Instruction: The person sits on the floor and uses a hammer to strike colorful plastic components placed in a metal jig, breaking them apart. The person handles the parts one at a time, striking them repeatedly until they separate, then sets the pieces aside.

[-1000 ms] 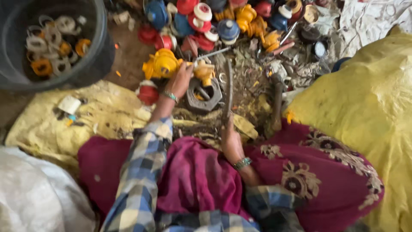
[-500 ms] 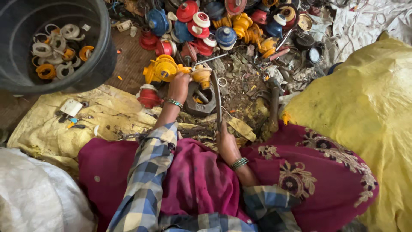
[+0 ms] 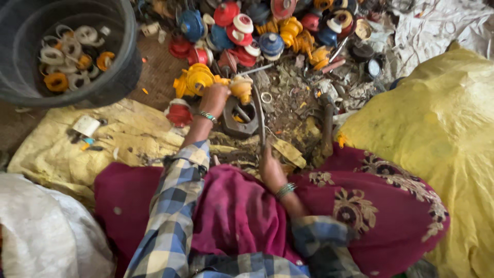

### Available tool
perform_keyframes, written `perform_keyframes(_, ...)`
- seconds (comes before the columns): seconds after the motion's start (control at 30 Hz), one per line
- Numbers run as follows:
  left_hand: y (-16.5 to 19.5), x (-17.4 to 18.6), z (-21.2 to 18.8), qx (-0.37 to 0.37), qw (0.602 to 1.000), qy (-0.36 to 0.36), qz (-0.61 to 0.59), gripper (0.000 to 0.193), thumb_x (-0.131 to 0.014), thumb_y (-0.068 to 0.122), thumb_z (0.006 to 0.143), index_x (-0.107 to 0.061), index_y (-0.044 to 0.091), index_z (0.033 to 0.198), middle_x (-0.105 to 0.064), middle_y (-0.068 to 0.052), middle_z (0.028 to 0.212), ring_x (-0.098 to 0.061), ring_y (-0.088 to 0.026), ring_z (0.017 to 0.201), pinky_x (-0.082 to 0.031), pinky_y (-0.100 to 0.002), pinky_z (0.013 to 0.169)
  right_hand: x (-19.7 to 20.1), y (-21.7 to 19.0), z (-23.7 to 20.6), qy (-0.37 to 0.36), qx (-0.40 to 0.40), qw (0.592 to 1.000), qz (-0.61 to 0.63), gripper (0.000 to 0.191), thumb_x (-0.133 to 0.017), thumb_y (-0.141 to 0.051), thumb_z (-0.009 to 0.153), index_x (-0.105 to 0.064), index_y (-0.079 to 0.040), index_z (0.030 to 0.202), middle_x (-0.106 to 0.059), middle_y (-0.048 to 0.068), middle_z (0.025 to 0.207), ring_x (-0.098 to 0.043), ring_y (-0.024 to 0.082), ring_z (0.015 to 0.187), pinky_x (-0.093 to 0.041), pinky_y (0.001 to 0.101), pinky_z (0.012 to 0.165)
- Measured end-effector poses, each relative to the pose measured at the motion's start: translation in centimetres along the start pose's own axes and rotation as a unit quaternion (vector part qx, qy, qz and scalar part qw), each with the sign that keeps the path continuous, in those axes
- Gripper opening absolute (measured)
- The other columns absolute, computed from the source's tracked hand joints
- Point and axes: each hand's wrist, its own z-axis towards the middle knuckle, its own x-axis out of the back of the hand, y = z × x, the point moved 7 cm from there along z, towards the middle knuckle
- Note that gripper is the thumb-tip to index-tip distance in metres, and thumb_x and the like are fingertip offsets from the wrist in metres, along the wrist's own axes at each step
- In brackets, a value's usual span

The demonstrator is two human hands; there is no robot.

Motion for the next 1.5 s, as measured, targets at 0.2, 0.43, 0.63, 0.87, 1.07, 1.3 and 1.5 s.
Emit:
perform_keyframes(0.2,-0.1,-0.1,0.5,0.016,0.998,-0.051,0.040,0.023,-0.066,0.023,0.093,-0.077,0.004,0.085,-0.072,-0.024,0.083,-0.073,-0.041,0.080,-0.056,-0.052,0.068,5.8,-2.6,-2.3,0.214,0.106,0.971,0.024,0.062,-0.051,-0.007,0.103,-0.025,0.003,0.158,-0.067,0.032,0.103,-0.067,0.040,0.064,-0.054,0.0488,0.054)
perform_keyframes(0.43,0.1,0.6,0.3,0.005,0.999,-0.044,0.031,0.022,-0.064,0.020,0.091,-0.076,0.003,0.085,-0.071,-0.026,0.084,-0.072,-0.042,0.081,-0.056,-0.052,0.068,3.7,-0.9,-1.2,0.240,0.080,0.967,-0.014,0.062,-0.056,-0.009,0.104,-0.020,0.006,0.152,-0.068,0.022,0.086,-0.067,0.032,0.064,-0.053,0.0405,0.050)
perform_keyframes(0.63,0.7,1.7,1.4,0.025,0.999,-0.026,-0.004,0.021,-0.063,0.018,0.085,-0.073,0.000,0.090,-0.070,-0.028,0.083,-0.070,-0.045,0.079,-0.053,-0.054,0.063,1.6,-0.8,0.4,0.073,0.019,0.996,-0.048,0.065,-0.058,-0.010,0.097,-0.027,0.005,0.152,-0.067,0.020,0.076,-0.065,0.036,0.062,-0.048,0.0459,0.052)
perform_keyframes(0.87,-0.5,-0.3,0.1,0.028,0.997,-0.066,-0.031,0.023,-0.061,0.021,0.092,-0.073,0.002,0.085,-0.070,-0.027,0.085,-0.071,-0.043,0.083,-0.054,-0.053,0.068,7.8,-3.0,-3.5,0.322,0.088,0.940,0.067,0.049,-0.053,-0.011,0.105,-0.030,0.007,0.145,-0.066,0.022,0.079,-0.065,0.031,0.061,-0.050,0.0442,0.053)
perform_keyframes(1.07,0.1,0.1,0.7,0.013,0.999,-0.048,0.006,0.021,-0.062,0.022,0.088,-0.075,0.005,0.084,-0.072,-0.024,0.085,-0.071,-0.043,0.080,-0.053,-0.055,0.065,0.6,2.0,0.7,0.065,-0.003,0.998,0.013,0.051,-0.052,-0.016,0.102,-0.032,0.007,0.143,-0.064,0.025,0.074,-0.062,0.040,0.065,-0.047,0.0549,0.057)
perform_keyframes(1.3,-0.4,0.1,-0.2,-0.030,0.997,-0.008,-0.067,0.022,-0.062,0.022,0.093,-0.073,0.003,0.086,-0.071,-0.023,0.089,-0.070,-0.041,0.085,-0.055,-0.051,0.070,8.0,0.2,-2.0,0.298,0.051,0.952,0.050,0.048,-0.051,-0.015,0.108,-0.033,0.008,0.146,-0.065,0.026,0.081,-0.064,0.038,0.064,-0.048,0.0498,0.053)
perform_keyframes(1.5,-0.1,0.0,-0.2,-0.027,0.999,-0.027,0.021,0.021,-0.060,0.019,0.094,-0.074,0.005,0.087,-0.070,-0.024,0.090,-0.071,-0.041,0.086,-0.055,-0.051,0.070,1.2,0.0,-0.2,0.059,0.037,0.997,-0.040,0.048,-0.051,-0.016,0.107,-0.032,0.006,0.145,-0.066,0.022,0.082,-0.064,0.034,0.061,-0.051,0.0439,0.049)
